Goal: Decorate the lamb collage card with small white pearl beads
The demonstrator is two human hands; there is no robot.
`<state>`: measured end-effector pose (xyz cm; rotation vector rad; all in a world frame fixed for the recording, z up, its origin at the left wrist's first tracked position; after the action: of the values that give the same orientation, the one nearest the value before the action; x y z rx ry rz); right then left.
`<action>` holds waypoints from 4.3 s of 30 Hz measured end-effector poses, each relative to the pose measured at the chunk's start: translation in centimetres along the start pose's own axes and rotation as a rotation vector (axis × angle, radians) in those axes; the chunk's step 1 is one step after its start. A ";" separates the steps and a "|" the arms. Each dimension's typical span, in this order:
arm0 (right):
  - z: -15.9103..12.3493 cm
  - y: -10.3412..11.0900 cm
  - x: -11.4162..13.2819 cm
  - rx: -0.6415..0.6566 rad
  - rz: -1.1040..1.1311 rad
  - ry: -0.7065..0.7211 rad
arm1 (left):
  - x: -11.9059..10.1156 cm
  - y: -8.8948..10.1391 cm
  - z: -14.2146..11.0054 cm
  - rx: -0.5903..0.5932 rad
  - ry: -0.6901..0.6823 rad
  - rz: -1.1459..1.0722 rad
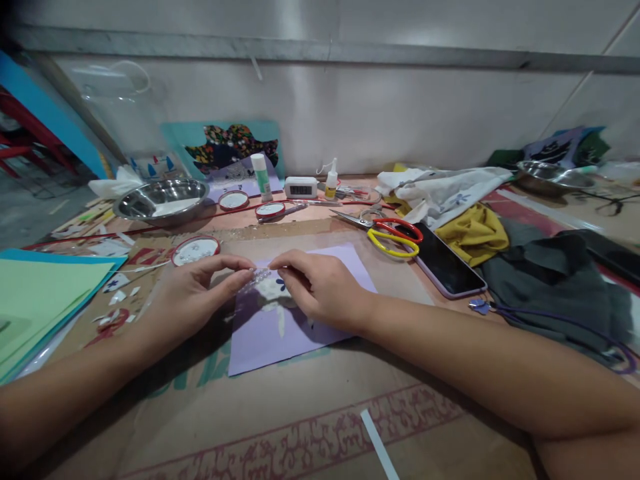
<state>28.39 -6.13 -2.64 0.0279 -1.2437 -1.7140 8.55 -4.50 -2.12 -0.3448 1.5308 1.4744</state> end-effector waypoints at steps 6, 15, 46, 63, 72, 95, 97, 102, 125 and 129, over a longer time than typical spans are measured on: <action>-0.1 -0.1 -0.2 0.003 0.004 -0.004 | 0.2 -0.2 0.1 0.049 0.013 -0.086; -0.1 0.0 0.0 -0.015 -0.043 0.109 | 0.1 -0.4 0.3 0.068 0.100 -0.192; 0.0 -0.1 -0.1 0.037 -0.014 0.144 | 0.3 -0.6 0.3 0.101 0.195 -0.360; 0.0 0.0 -0.2 -0.014 -0.056 0.071 | 0.2 -0.7 0.0 0.119 0.117 -0.273; -0.1 0.3 0.2 -0.056 -0.060 0.163 | -0.1 -0.3 0.0 0.061 0.155 -0.199; 0.0 0.0 -0.1 0.011 -0.038 0.108 | 0.1 -0.5 -0.1 0.092 0.155 -0.251; 0.0 0.0 -0.1 0.016 -0.036 0.112 | 0.1 -0.5 -0.1 0.095 0.157 -0.257; 0.0 0.0 -0.2 0.025 -0.020 0.115 | 0.2 -0.6 0.0 0.096 0.157 -0.273; 0.1 -0.1 -0.4 0.057 0.014 0.074 | 0.3 -0.6 0.0 0.116 0.133 -0.266; 0.0 0.1 -0.1 0.008 0.024 0.082 | 0.5 -0.6 -0.2 0.125 0.138 -0.260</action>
<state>28.49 -6.04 -2.58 0.0872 -1.1863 -1.6711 8.70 -4.57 -2.96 -0.5587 1.6112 1.1666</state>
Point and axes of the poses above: each hand's wrist, its own z-axis towards the middle knuckle, its own y-axis out of the back of the hand, x = y × z, the point moved 3 cm from there along z, towards the middle knuckle, and after that the axes turned 8 degrees about x, right-handed, at the moved point
